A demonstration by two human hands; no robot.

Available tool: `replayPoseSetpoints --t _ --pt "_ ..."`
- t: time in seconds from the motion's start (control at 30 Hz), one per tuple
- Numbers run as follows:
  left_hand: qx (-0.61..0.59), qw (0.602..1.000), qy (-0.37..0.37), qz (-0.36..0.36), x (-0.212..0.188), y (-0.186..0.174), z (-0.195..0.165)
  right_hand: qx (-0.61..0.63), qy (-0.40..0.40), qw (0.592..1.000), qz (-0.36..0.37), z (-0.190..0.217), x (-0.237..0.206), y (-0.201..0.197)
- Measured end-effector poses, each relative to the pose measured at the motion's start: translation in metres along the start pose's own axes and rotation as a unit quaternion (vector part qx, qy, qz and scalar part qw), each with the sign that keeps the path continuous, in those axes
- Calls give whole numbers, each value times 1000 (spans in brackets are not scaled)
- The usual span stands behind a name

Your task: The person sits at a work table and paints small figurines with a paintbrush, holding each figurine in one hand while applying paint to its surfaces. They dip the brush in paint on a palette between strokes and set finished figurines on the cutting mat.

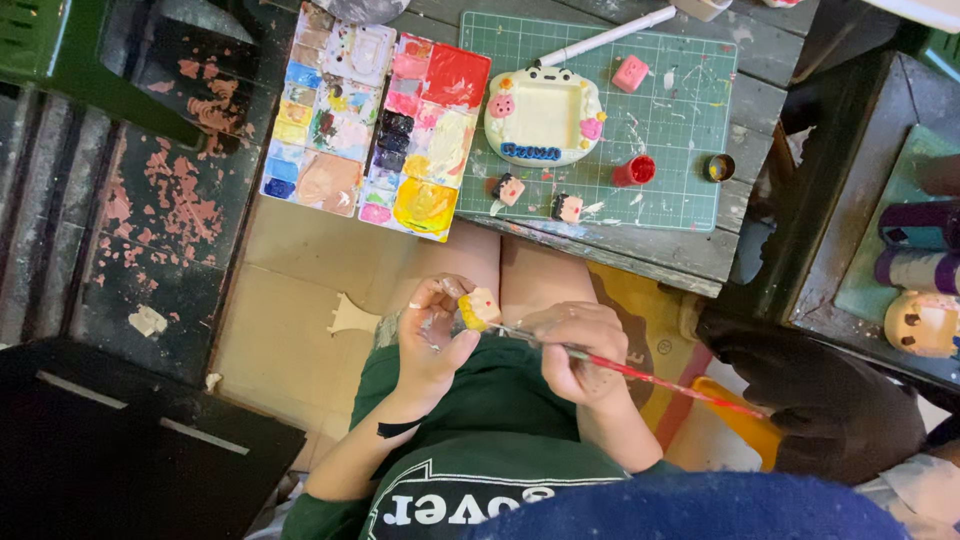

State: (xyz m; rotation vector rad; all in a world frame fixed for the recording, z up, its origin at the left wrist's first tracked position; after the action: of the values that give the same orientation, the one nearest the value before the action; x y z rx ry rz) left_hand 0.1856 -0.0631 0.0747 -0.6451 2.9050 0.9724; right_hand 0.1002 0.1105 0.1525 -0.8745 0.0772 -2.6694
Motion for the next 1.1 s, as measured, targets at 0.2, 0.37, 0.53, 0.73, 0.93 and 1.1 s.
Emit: replayPoseSetpoints --t 0.2,0.37,0.53,0.73,0.93,1.1 --pt "6 1000 19 5 3 0 0 7 23 999 -25 -4 -3 0" --pt "15 1000 18 2 2 0 1 -8 38 999 -23 -8 -6 -1" --pt "15 1000 15 1 3 -1 1 36 57 997 -22 -8 -7 -4" --pt "28 999 30 1 5 1 3 1 75 995 -69 -18 -17 -9" --pt "142 984 101 33 9 0 -10 50 105 977 -177 -45 -35 -32" --pt "205 969 128 56 20 2 -21 -5 147 971 -191 -75 -57 -51"
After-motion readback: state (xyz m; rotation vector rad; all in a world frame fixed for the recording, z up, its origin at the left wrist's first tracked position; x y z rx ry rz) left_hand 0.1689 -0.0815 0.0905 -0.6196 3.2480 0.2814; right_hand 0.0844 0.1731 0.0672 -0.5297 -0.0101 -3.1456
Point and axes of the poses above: each hand's wrist, its own x-axis towards the middle knuckle, its own y-axis out of the palm, z = x × y, the point moved 2 cm from there along x, towards the middle knuckle, and after that the axes turned 8 degrees about -z, right-handed, at the moved point
